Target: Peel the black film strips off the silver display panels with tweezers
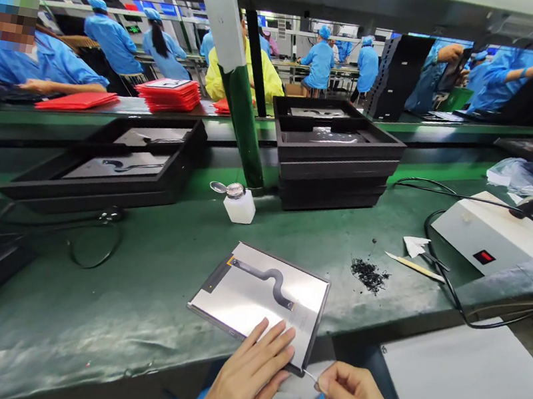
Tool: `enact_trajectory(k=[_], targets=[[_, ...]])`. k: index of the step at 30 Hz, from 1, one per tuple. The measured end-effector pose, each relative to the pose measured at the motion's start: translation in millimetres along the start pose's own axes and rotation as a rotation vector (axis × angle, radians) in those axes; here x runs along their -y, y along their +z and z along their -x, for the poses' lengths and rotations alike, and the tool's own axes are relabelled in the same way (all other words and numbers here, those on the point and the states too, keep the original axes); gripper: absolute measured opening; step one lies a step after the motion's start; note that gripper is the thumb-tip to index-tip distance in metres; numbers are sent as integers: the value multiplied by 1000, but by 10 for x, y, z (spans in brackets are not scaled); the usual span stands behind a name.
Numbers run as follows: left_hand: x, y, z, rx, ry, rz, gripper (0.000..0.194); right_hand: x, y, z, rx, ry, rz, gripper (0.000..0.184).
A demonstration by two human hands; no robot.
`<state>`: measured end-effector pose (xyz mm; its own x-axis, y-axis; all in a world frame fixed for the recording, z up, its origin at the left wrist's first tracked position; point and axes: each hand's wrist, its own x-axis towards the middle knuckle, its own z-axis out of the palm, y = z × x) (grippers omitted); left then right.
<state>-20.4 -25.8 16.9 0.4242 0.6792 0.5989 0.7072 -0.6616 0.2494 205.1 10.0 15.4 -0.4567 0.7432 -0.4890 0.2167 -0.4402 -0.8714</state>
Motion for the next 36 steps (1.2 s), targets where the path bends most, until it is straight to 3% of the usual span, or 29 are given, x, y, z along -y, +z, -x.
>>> enact_trajectory(k=[5,14,17,20,24,27,31,36], targets=[[-40,-1,-33,7,-1,10,28,0,-28,-25,115,127,-125,68],[-72,103,-72,20,106,36,29,255,-57,76,200,319,-141,63],[-72,120,-62,4,108,31,29,172,-37,52,202,260,-109,65],[-78,126,-63,-12,114,25,30,97,-16,71,139,101,-25,60],[-83,124,-63,-8,103,31,32,157,-36,170,60,-97,323,37],[-75,117,-56,-8,71,32,33,211,-67,206,2,-188,558,33],[-49,108,-52,-13,-32,5,41,197,-83,171,-38,-217,686,29],[-22,110,-63,-20,6,-7,37,191,-96,118,18,-190,667,24]])
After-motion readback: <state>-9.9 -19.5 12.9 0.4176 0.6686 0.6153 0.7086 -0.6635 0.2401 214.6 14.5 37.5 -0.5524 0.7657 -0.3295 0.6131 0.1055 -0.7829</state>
